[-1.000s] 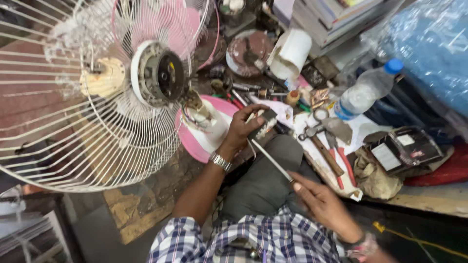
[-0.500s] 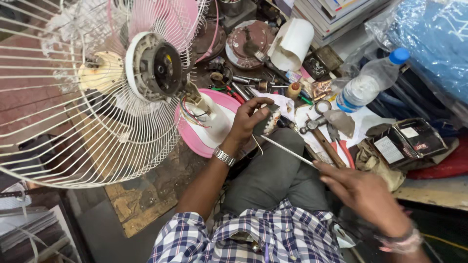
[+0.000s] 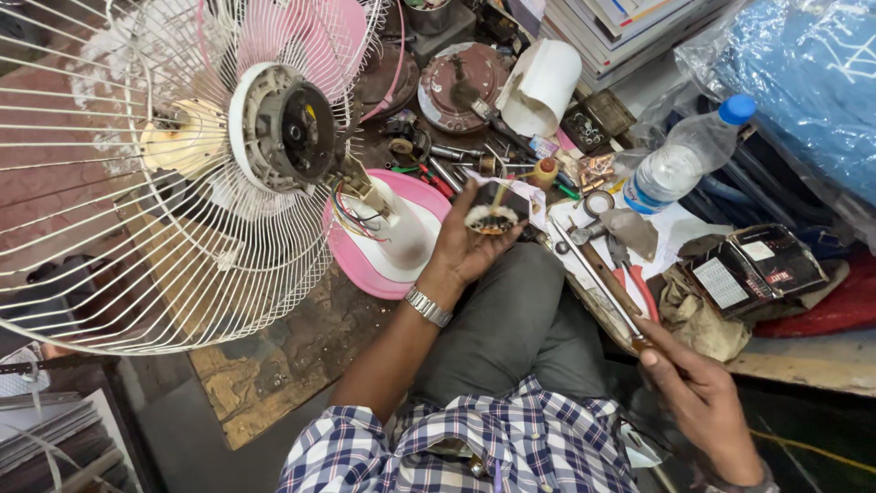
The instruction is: The person disassembles a pedestal fan, removes the motor housing, and uses a screwdriver to adjust internal components. They reassemble the motor housing and secure it back onto the fan base.
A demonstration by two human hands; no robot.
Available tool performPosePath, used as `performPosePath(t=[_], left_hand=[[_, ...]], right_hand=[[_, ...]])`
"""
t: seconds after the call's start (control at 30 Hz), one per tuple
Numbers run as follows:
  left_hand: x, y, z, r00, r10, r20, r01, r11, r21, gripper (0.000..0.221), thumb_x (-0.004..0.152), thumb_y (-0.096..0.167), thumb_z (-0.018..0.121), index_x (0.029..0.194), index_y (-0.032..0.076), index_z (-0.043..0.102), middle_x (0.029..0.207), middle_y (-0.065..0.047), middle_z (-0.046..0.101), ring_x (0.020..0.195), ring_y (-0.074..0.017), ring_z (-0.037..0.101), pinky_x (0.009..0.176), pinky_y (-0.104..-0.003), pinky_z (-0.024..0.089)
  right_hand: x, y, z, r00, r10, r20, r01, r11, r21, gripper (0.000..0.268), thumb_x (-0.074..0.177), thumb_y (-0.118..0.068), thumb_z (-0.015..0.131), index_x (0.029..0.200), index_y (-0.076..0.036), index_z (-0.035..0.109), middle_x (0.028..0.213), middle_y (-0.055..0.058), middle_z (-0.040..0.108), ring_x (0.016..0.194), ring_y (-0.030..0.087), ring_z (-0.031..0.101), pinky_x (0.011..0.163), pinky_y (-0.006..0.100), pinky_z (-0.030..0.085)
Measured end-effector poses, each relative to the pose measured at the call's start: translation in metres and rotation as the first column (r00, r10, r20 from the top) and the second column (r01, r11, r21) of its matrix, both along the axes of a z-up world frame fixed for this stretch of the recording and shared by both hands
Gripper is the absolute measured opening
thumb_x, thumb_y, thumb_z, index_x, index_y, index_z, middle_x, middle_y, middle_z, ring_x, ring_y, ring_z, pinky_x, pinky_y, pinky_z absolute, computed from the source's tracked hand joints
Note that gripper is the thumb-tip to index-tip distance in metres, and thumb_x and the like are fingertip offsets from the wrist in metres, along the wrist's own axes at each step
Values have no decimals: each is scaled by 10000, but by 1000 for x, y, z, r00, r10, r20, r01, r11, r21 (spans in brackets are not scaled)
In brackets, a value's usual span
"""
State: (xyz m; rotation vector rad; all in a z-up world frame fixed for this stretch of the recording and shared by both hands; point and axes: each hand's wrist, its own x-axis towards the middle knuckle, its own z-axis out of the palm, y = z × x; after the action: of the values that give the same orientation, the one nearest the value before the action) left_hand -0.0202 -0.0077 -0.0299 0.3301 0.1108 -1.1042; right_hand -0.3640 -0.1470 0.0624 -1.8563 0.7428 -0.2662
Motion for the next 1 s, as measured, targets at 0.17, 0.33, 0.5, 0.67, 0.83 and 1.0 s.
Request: performPosePath(t=[0.17, 0.33, 0.5, 0.67, 0.83, 1.0], left_hand=[[4, 0, 7, 985, -40, -166, 30, 997, -66, 629, 920, 590, 630, 1234, 47, 685, 1156, -158, 700, 1035, -391, 673, 778, -426, 582], [-9, 9, 31, 985, 103, -141, -107, 994, -22, 562, 920, 557, 638, 1298, 143, 682, 1229, -109, 677, 1124, -369, 652, 835, -392, 567], [-17, 5, 51, 967, 133, -219, -119, 990, 75, 663, 881, 641, 599, 1197, 63, 671, 1152, -159, 677, 1091, -386, 661, 826, -427, 548], [-19, 4, 47, 970, 91, -227, -77, 995, 66, 692, 891, 705, 560, 1146, 75, 689, 1079, -156, 685, 1069, -358, 661, 818, -430, 519], [-20, 3, 38, 976, 63, -206, -54, 997, 47, 676, 906, 688, 555, 1168, 80, 690, 1094, -150, 694, 1065, -351, 667, 799, -413, 513], [-20, 1, 36, 986, 55, -158, -48, 998, 43, 672, 918, 677, 556, 1193, 77, 687, 1122, -128, 699, 1061, -354, 680, 787, -399, 515]], right_hand=[[22, 26, 17, 999, -5, -50, 3, 999, -38, 475, 956, -174, 679, 1424, -94, 670, 679, 41, 613, 595, 66, 482, 537, 250, 404], [46, 44, 41, 995, -18, -99, -17, 939, -344, 440, 928, -191, 692, 1365, -137, 682, 734, 117, 680, 556, 155, 545, 556, 309, 458], [59, 49, 58, 996, 7, -93, -50, 885, -462, 421, 924, -214, 690, 1344, -178, 680, 889, 168, 757, 639, 230, 724, 599, 361, 526], [70, 52, 67, 996, 21, -92, -67, 846, -529, 405, 922, -236, 691, 1324, -188, 698, 1005, 177, 764, 710, 283, 749, 614, 389, 550], [79, 49, 66, 984, 21, -177, -116, 832, -542, 391, 932, -247, 677, 1319, -200, 698, 1075, 168, 761, 720, 316, 744, 627, 411, 552], [84, 42, 60, 994, 101, -33, -99, 768, -633, 390, 943, -242, 664, 1324, -163, 678, 1198, 154, 737, 774, 320, 741, 628, 406, 558]])
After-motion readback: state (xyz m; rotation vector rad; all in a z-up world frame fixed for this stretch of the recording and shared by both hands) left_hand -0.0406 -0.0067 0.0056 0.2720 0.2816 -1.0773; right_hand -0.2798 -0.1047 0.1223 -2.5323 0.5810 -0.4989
